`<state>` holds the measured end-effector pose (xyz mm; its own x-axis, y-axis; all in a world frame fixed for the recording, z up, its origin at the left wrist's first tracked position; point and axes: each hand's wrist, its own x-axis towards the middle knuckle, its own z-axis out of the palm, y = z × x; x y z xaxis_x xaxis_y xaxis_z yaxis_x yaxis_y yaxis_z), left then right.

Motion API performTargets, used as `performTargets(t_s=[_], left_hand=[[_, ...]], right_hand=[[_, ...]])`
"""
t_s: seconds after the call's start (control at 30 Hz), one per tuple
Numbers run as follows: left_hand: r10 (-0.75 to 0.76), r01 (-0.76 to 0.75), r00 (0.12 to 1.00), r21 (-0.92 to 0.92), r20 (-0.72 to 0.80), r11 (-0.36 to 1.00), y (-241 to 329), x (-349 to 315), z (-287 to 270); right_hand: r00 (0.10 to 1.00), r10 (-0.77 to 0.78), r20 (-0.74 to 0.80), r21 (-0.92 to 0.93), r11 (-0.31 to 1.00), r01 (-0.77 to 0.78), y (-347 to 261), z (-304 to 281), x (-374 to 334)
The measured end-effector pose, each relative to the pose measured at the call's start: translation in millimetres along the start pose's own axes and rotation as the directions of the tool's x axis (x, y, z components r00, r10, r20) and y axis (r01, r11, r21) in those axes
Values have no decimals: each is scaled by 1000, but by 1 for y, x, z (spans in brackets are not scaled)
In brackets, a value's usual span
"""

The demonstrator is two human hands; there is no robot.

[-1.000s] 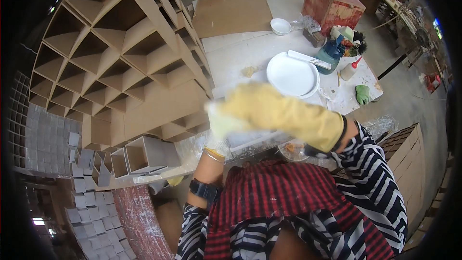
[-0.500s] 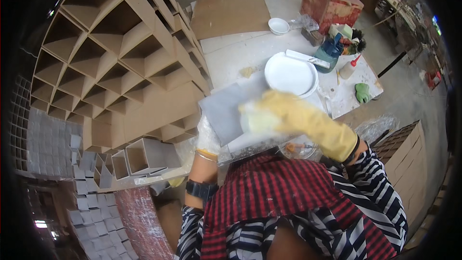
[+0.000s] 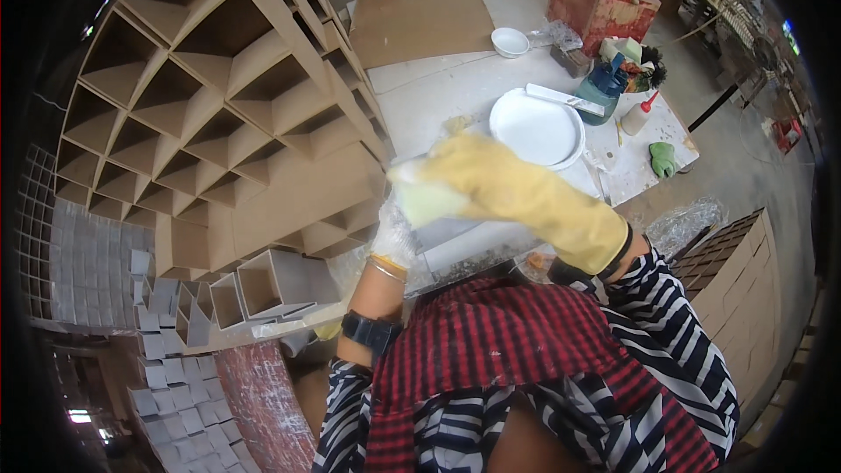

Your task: The person applies a white substance to the exterior of small wooden boxes using a sponge and then places them onto a stack.

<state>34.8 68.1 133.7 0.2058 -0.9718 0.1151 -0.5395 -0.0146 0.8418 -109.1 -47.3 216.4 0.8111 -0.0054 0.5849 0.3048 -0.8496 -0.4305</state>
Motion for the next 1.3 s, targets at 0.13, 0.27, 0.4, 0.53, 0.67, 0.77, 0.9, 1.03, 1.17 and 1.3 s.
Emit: performTargets(t_s=[0.13,0.27,0.4,0.53,0.67,0.77,0.9,1.03,1.17,1.3], left_hand=[[-249,298,954,-561,164,772,-19,-5,1],[-362,172,930,-941,58,292,-27,-7,9],[-169,180,975,-956,143,230,-23,-8,12],[-415,340,871,-932,261,128,-4,-21,10],[41,-65,996,-359,-75,931,-53,-36,15],[19,-40,998,-386,-58,921,-52,-26,23],[-145,142,980,-990,137,23,-32,-25,28],[-244,131,951,-960,193,-248,-25,-30,41],[51,-35,993,145,-105,989,24,-18,21],[-236,134,955,-972,179,-194,-44,-10,50]], right_hand=[[934,-66,352,-129,985,118,-12,21,-22],[612,567,551,546,310,-778,-39,-9,-21],[977,-74,199,-72,993,90,-8,-6,-17],[982,128,141,-271,959,-86,12,-16,21],[842,536,-59,-16,843,-538,34,-34,13],[684,708,175,532,517,-671,39,-37,-4],[647,705,289,617,380,-690,33,-30,-15],[777,612,151,441,662,-607,30,-21,-24],[929,317,190,151,926,-347,22,-23,-31],[955,294,44,-199,939,-280,21,-24,-42]])
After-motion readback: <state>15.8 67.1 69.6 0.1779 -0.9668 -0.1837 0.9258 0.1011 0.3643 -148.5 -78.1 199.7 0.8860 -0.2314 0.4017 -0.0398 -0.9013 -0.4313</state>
